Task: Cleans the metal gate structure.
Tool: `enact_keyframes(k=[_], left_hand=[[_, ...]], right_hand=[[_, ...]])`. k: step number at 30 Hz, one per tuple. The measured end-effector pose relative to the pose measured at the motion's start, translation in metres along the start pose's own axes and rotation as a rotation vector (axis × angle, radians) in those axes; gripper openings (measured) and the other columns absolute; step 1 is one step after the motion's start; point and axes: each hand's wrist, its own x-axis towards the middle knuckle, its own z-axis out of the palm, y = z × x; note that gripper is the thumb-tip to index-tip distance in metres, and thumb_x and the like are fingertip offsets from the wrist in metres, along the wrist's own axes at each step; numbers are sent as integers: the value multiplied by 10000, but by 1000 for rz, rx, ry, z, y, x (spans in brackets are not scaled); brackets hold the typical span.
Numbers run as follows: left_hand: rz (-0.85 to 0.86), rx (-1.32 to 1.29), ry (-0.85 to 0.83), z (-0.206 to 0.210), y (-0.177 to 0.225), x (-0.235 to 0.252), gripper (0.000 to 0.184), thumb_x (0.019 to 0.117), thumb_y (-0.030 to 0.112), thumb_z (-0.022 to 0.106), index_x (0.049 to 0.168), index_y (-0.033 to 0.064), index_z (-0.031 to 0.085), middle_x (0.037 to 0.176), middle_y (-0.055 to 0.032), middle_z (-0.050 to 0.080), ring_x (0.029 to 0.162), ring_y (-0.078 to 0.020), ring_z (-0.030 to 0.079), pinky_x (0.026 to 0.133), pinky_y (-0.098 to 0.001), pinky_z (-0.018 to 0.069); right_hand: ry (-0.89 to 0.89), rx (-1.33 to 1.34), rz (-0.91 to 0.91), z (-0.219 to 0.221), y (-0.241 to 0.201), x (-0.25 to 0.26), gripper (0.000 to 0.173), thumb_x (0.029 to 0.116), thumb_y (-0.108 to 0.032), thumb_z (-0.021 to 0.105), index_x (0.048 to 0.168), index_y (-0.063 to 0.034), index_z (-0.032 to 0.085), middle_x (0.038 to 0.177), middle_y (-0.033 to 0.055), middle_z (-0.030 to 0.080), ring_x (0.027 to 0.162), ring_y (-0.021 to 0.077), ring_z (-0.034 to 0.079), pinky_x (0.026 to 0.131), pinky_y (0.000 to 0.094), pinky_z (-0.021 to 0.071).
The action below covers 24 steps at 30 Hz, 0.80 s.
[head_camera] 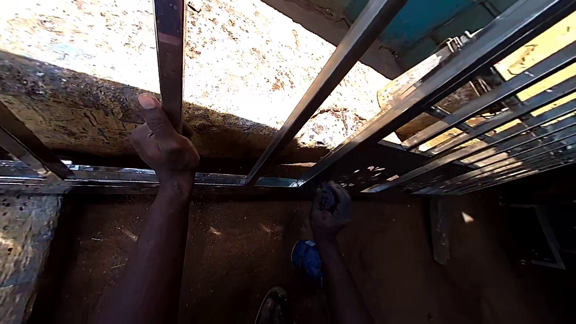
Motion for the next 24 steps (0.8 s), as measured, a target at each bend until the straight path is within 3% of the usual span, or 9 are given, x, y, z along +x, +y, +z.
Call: enact_keyframes(k=[2, 4, 7, 9, 10, 12, 15, 19, 24], left_hand=[[-5, -10, -6, 0, 1, -1, 523, 1107, 445, 232, 687, 243, 471, 525, 140, 432, 441, -16, 455, 456, -237, 413], [-9, -9, -7, 0, 1, -1, 532, 1107, 443, 225, 684, 240, 473, 519, 137, 434, 435, -17, 448, 446, -235, 400], [-11, -10, -2, 0, 2, 0, 529, 1109, 436, 221, 692, 240, 482, 528, 141, 443, 438, -12, 447, 449, -229, 398], [-3, -20, -11, 0, 3, 0, 504, 1111, 427, 221, 723, 244, 487, 544, 147, 448, 450, -8, 454, 456, -224, 408], [0, -26, -12, 0, 3, 0, 497, 1111, 423, 221, 728, 247, 484, 544, 149, 445, 449, -6, 453, 453, -220, 406], [-5, -39, -7, 1, 3, 0, 494, 1109, 420, 228, 719, 252, 480, 535, 150, 443, 442, -4, 451, 448, -217, 402], [5, -48, -8, 1, 4, 0, 491, 1111, 415, 229, 715, 253, 471, 531, 154, 435, 438, 1, 442, 445, -208, 391], [8, -30, -5, 1, 4, 1, 508, 1110, 411, 229, 693, 250, 469, 516, 151, 429, 429, -2, 435, 440, -209, 384], [0, -21, -22, -1, 2, 2, 530, 1110, 437, 218, 675, 246, 452, 509, 136, 403, 420, -19, 412, 436, -231, 370]], right_hand=[[-48, 16, -107, 7, 0, -2, 230, 952, -230, 638, 1088, -52, 691, 1158, 147, 687, 1145, 222, 663, 1005, 347, 551], [-64, 28, -47, 10, -4, 1, 212, 942, -232, 653, 1095, -105, 727, 1163, 133, 614, 1123, 180, 610, 1003, 293, 514], [-49, 193, 448, 1, -22, 25, 386, 877, -181, 795, 1199, 14, 711, 1152, 100, 590, 1035, 89, 614, 886, 202, 547], [-118, 470, 851, -12, -38, 42, 612, 808, -30, 804, 1355, -41, 529, 1115, 52, 629, 939, 89, 668, 796, 264, 604], [-162, 600, 1003, -18, -44, 49, 639, 797, 51, 778, 1348, -80, 481, 1070, 62, 640, 885, 127, 684, 756, 311, 619], [-177, 832, 1250, -25, -53, 54, 474, 835, 148, 693, 1240, -41, 535, 998, 148, 704, 819, 226, 724, 713, 380, 639], [-106, 1124, 1525, -29, -55, 52, 185, 945, 93, 544, 1113, 50, 609, 997, 228, 711, 865, 291, 738, 770, 412, 638], [-15, 1214, 1653, -31, -60, 49, 289, 722, 120, 492, 980, 35, 590, 970, 230, 699, 879, 306, 734, 759, 442, 636], [-25, 971, 1476, -31, -57, 45, 466, 882, 227, 467, 1286, 14, 562, 1079, 196, 697, 893, 284, 737, 749, 401, 639]])
